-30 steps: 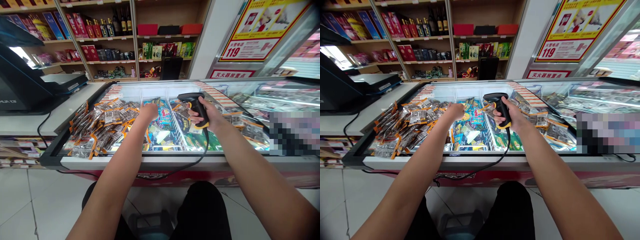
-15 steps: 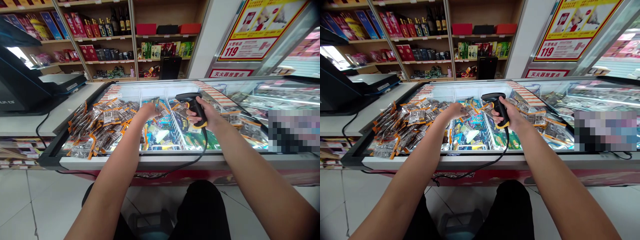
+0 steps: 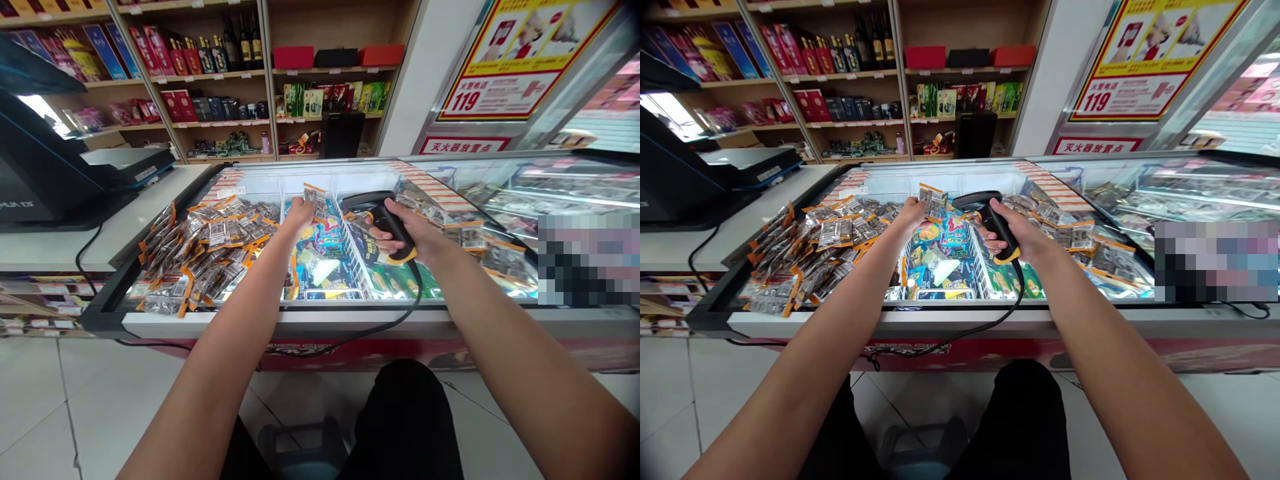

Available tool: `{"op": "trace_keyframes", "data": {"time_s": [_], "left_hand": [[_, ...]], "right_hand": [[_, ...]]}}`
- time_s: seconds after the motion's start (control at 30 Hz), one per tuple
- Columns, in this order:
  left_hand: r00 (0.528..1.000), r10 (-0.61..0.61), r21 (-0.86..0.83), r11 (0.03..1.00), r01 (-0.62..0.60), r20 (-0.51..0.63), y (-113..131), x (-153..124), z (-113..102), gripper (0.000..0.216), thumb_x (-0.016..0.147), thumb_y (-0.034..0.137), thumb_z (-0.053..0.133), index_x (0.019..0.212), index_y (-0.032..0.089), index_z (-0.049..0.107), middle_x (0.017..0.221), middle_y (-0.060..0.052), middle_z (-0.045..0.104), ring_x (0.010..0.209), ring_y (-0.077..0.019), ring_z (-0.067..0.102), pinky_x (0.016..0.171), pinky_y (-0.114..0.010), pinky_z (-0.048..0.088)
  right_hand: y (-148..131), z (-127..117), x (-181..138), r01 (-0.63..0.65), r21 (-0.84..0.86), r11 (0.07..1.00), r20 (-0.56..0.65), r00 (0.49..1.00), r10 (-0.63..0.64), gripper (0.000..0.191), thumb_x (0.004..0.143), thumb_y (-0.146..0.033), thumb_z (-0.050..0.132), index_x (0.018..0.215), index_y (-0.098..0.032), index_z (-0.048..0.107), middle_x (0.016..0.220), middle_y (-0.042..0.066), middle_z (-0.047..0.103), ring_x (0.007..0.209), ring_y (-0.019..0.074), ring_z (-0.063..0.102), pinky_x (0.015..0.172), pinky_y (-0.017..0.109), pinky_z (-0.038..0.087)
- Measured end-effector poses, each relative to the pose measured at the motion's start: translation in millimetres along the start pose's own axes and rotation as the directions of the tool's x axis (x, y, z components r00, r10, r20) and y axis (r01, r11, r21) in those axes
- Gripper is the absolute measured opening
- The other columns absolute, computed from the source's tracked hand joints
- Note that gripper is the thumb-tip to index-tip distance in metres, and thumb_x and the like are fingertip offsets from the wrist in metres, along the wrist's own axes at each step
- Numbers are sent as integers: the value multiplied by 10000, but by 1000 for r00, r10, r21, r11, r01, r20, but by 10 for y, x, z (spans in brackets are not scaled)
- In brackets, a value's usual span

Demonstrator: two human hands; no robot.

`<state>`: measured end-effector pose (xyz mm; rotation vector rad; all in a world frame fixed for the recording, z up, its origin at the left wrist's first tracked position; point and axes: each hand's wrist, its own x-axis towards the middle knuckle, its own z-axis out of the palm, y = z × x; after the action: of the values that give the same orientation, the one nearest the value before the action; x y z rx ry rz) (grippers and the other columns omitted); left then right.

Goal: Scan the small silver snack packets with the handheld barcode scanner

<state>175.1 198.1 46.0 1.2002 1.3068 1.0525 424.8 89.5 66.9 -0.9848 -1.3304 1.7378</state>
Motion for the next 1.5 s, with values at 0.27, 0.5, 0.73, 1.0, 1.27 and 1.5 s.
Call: {"op": "trace_keyframes", "data": {"time_s": [0.27,0.5,0.73,1.0,1.27,1.5], "left_hand": [[1000,3,-80,997,-3,1,-50,74,22,185,1076,262,683,1227,236,580,1284,-126,738,1136,-260,800,960,-365,685],[994,83,156,983,-94,73,-28,18,36,158,1107,232,586,1228,178,671,1278,-175,769,1264,-314,774,1045,-414,639],[902,321,771,481,-418,289,100,-290,-103,411,1058,100,533,1418,151,726,1523,-234,672,1401,-352,701,1193,-446,546],[742,155,705,238,-668,652,110,-597,172,609,1129,195,446,1726,201,570,1782,-189,534,1646,-382,517,1296,-517,495],[823,178,809,163,-565,539,177,-764,259,639,1153,269,445,1774,118,454,1814,-254,482,1700,-412,437,1366,-554,391],[988,154,946,315,-76,28,328,-531,-312,525,989,334,701,1463,111,734,1636,-356,613,1539,-564,561,1278,-680,408]], "right_hand": [[13,5,13,-36,32,999,-35,999,37,662,860,-811,912,1004,-220,651,640,-53,487,450,60,336,411,218,270],[17,8,10,-41,68,997,-115,992,48,617,976,-816,786,927,-232,596,658,-32,477,453,65,314,418,240,303],[66,-86,52,63,114,991,-208,977,-38,567,959,-764,830,957,-237,622,691,-48,467,470,61,257,446,255,366],[22,-4,23,75,16,997,-236,969,-69,606,965,-826,777,936,-243,615,675,-56,435,463,64,285,462,255,364],[16,-2,35,68,57,996,-218,974,-54,584,948,-798,811,964,-244,625,680,-64,416,471,61,255,448,256,360],[5,-31,32,46,127,991,-198,980,-20,517,1002,-729,798,992,-247,611,672,-55,449,461,72,333,434,236,355]]}}
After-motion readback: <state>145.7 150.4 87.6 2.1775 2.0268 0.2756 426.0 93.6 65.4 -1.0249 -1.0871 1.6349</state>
